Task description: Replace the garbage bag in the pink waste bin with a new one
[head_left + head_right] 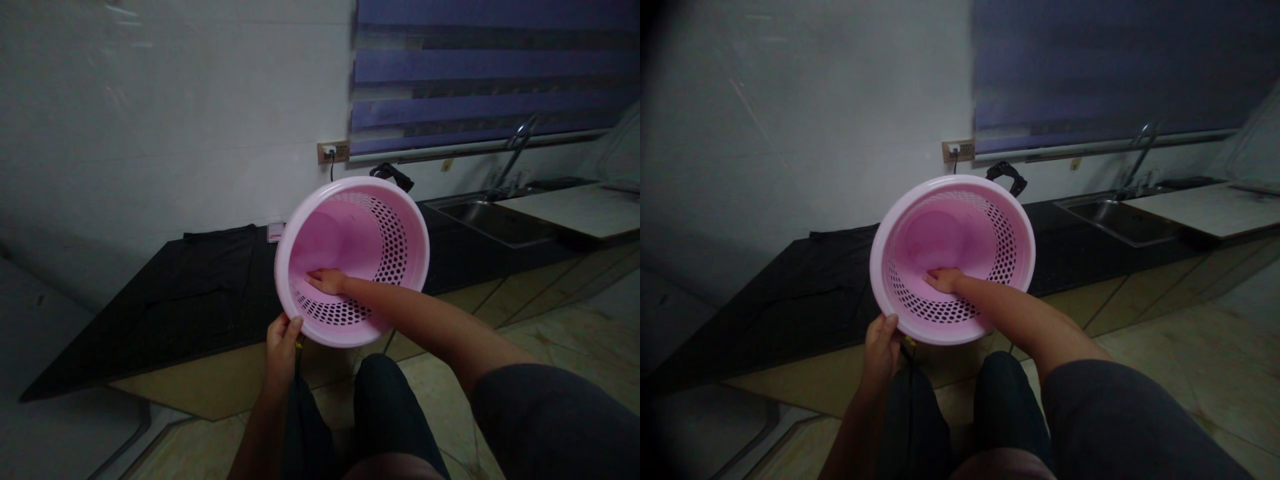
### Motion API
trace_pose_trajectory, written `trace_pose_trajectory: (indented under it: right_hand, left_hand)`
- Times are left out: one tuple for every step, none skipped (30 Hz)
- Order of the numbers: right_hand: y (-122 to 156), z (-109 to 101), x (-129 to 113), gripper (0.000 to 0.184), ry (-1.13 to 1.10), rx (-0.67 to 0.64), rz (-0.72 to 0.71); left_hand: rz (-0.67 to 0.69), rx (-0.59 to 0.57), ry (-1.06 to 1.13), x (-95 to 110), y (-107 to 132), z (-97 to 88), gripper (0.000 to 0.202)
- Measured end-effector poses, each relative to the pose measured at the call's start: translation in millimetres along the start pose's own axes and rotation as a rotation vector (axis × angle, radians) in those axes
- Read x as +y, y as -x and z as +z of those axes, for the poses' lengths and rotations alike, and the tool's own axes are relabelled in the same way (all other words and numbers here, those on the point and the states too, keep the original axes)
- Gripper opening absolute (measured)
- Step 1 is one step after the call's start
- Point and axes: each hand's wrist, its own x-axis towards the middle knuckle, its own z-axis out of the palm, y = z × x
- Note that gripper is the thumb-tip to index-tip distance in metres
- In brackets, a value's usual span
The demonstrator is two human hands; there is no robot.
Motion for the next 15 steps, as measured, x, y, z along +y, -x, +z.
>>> trace_pose_trajectory:
  right_hand:
    - [0.6, -0.8, -1.0, 0.066, 0.016, -0.01, -0.002]
    - [1.2, -1.7, -2.1, 0.068, 0.035, -0.018, -0.003]
    - [1.7, -2.6, -3.2, 0.069, 0.055, -0.025, -0.006]
    - [2.3, -3.5, -4.3, 0.07, 0.074, -0.031, -0.011]
    - [2.8, -4.4, -5.3, 0.071, 0.089, -0.035, -0.014]
    - [3.2, -5.1, -6.1, 0.071, 0.099, -0.039, -0.016]
    - [3.6, -5.6, -6.7, 0.071, 0.102, -0.041, -0.014]
    - [3.8, -6.1, -7.1, 0.071, 0.103, -0.044, -0.012]
    - [4.0, -6.4, -7.4, 0.07, 0.105, -0.046, -0.006]
    - [4.1, -6.5, -7.5, 0.07, 0.106, -0.048, -0.003]
    - [4.2, -6.6, -7.5, 0.069, 0.105, -0.049, -0.003]
    - [4.3, -6.5, -7.5, 0.069, 0.102, -0.049, -0.008]
    - [4.4, -6.3, -7.5, 0.07, 0.098, -0.047, -0.013]
    - [4.6, -6.1, -7.5, 0.07, 0.092, -0.044, -0.017]
    - [4.7, -5.8, -7.5, 0.07, 0.085, -0.039, -0.018]
  left_hand:
    - [-0.01, -0.003, 0.004, -0.7, 0.3, 0.0, 0.031]
    - [-0.018, 0.001, 0.005, -1.5, 0.6, -0.1, 0.031]
    - [-0.027, 0.01, 0.004, -2.4, 0.8, -0.2, 0.031]
    - [-0.033, 0.028, 0.003, -3.5, 1.1, -0.3, 0.031]
    - [-0.04, 0.052, 0.005, -4.8, 1.3, -0.3, 0.032]
    - [-0.048, 0.077, 0.011, -6.1, 1.5, -0.4, 0.034]
    - [-0.055, 0.1, 0.018, -7.5, 1.8, -0.3, 0.035]
    - [-0.063, 0.119, 0.025, -8.7, 2.1, -0.2, 0.037]
    - [-0.072, 0.128, 0.026, -9.8, 2.4, 0.1, 0.039]
    - [-0.079, 0.132, 0.024, -10.7, 2.8, 0.4, 0.041]
    - [-0.082, 0.138, 0.021, -11.4, 3.2, 0.8, 0.042]
    - [-0.08, 0.145, 0.02, -11.9, 3.5, 1.2, 0.043]
    - [-0.076, 0.148, 0.02, -12.4, 3.7, 1.5, 0.043]
    - [-0.07, 0.152, 0.023, -12.9, 3.9, 1.8, 0.043]
    - [-0.064, 0.156, 0.027, -13.4, 3.9, 2.1, 0.043]
